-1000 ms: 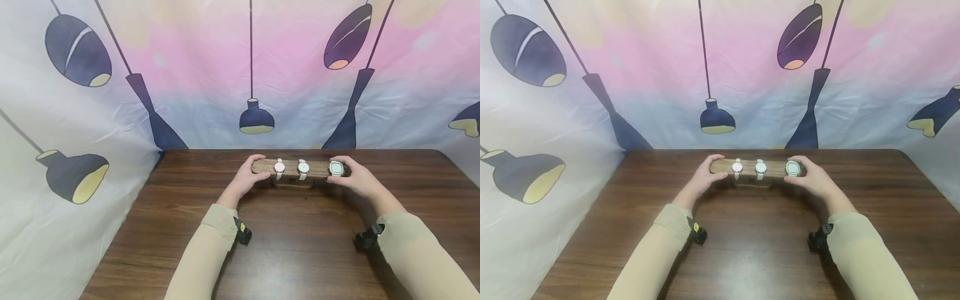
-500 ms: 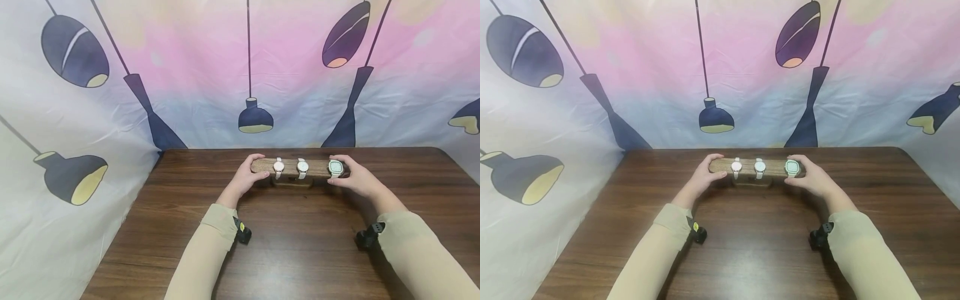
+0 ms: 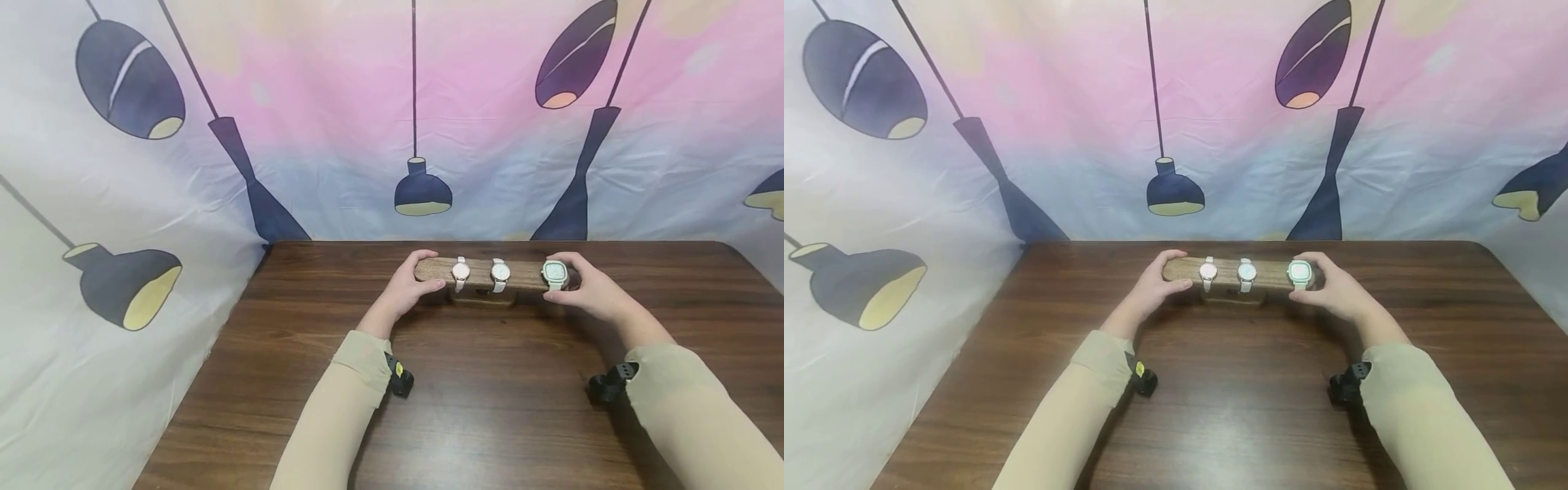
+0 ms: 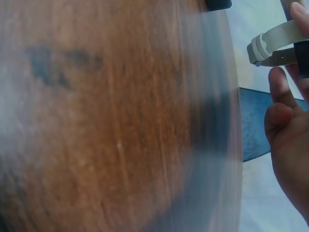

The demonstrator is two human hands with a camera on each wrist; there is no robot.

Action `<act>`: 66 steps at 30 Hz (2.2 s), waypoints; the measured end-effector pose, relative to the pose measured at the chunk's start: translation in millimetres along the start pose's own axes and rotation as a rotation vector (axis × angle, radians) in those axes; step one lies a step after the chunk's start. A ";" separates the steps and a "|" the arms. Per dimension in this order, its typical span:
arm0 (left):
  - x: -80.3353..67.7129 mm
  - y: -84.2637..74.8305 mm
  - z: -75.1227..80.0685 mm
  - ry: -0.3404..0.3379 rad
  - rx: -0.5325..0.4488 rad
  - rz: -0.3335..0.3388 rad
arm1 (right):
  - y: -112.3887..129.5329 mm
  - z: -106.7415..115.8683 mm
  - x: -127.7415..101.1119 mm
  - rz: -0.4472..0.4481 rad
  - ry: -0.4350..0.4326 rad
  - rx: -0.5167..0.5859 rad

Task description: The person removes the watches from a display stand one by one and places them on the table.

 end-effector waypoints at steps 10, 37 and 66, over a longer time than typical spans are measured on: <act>3.5 6.5 -1.6 -0.005 0.007 -0.003 | -1.7 -4.0 -0.2 0.048 0.000 0.090; 18.0 36.2 -7.1 -0.046 0.024 -0.019 | -8.8 10.8 -1.3 0.030 -0.027 0.017; 18.9 37.1 -8.1 -0.052 0.048 -0.028 | -11.3 21.4 -24.5 0.007 -0.101 0.145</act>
Point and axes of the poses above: each hand's wrist, its own x-axis towards the middle knuckle, its own z-axis out of the back of the hand, y = z × x, the point moved 4 cm from there along x, towards the middle knuckle, and after that the axes turned 13 degrees about -y, right-handed, at the moved point
